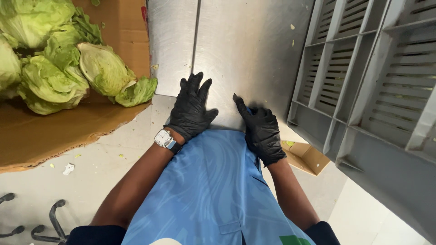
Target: Cleaning and peeling heads of lettuce in a food processing area.
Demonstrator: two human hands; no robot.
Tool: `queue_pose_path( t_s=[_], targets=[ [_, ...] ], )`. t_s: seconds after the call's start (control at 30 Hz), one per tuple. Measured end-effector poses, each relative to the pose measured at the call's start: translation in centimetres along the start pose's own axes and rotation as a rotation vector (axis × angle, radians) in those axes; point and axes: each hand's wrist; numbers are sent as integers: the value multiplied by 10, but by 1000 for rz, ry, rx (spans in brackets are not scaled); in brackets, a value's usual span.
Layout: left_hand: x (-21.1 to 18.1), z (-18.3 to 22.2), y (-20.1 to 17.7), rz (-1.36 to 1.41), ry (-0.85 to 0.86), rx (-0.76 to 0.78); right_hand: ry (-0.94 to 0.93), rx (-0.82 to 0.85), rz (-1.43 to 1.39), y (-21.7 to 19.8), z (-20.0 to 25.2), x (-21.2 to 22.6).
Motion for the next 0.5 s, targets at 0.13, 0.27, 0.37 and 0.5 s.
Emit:
queue_pose_path(
  t_s=[0.13, 0.27, 0.37, 0.5],
  targets=[
    [0, 0, 0, 0, -9, 12, -15, 2, -18, 0, 1, -1],
    [0, -2, -1, -21, -9, 26, -15, -4, -17, 1, 0, -3],
    [0, -2, 0, -25, -4, 30, 12, 2, -18, 1, 2, -3],
    [-1, -2, -1, -28, -10, 29, 4, 1, -59, -5, 0, 1]
  ],
)
Point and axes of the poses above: each hand's wrist, its own z-axis away from the middle knuckle, its own y-axis out of the palm, x = y × z, and after that the axes turned 12 degrees about -z, right-handed
